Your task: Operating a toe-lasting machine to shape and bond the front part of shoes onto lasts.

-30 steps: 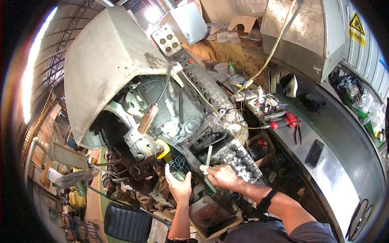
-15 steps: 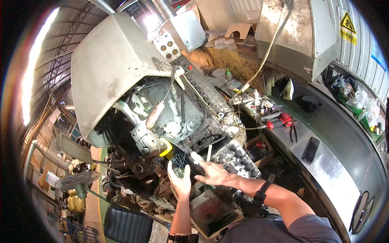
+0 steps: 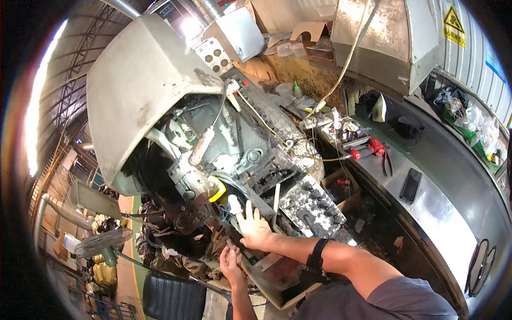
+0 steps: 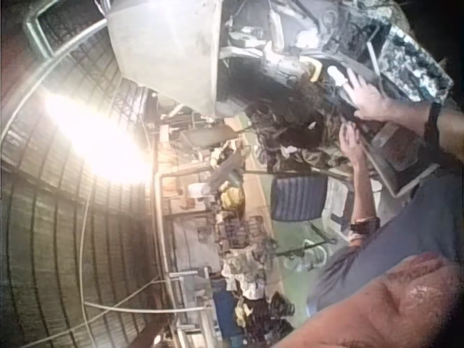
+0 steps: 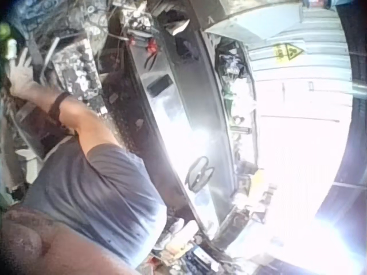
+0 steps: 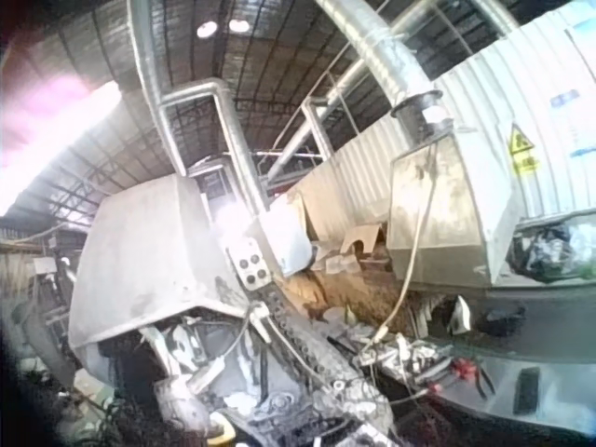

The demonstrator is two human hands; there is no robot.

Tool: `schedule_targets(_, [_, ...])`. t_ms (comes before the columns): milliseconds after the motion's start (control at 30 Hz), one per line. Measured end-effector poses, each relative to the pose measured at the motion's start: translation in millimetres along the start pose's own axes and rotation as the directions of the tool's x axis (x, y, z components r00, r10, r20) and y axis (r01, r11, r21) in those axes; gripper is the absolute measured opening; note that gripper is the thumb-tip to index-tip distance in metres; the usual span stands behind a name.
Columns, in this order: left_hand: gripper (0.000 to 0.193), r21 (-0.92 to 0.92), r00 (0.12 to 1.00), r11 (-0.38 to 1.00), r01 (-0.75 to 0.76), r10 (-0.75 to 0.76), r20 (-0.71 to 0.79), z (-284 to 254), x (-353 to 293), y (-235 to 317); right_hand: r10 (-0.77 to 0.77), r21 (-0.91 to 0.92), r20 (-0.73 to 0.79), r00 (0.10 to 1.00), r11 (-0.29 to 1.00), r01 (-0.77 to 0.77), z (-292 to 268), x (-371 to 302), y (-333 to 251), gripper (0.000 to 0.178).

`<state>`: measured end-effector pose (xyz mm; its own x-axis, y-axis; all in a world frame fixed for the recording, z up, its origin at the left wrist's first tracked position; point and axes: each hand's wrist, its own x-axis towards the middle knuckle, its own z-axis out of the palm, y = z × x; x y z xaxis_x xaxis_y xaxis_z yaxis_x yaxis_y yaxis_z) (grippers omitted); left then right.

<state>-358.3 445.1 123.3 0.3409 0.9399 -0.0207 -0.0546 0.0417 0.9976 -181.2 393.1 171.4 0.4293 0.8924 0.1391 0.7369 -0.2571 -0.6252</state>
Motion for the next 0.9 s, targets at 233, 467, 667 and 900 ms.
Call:
schedule_targets(233, [0.042, -0.153, 0.996, 0.985, -0.081, 0.075, -0.046, 3.8, -4.7, 24.4, 0.073, 0.627, -0.009, 0.997, 0.778, -0.051, -54.6, -21.0, 1.9, 0.100])
schedule_targets(467, [0.075, -0.880, 0.879, 0.413, 0.235, 0.297, 0.374, 66.7, -27.5, 103.0, 0.031, 0.802, 0.474, 0.880, -0.429, -0.416, -106.6, -145.5, 36.5, 0.068])
schedule_targets(667, [0.078, -0.605, 0.719, 0.599, 0.524, 0.069, 0.692, 105.0, -72.1, 137.0, 0.225, 0.640, 0.531, 0.817, -0.738, -0.212, -83.9, -208.7, 44.1, 0.061])
schedule_targets(900, [0.082, -0.386, 0.462, 0.628, 0.676, 0.047, 0.886, 136.3, -72.4, 115.6, 0.419, 0.651, 0.514, 0.749, -0.759, -0.022, -74.7, -268.7, 45.6, 0.057])
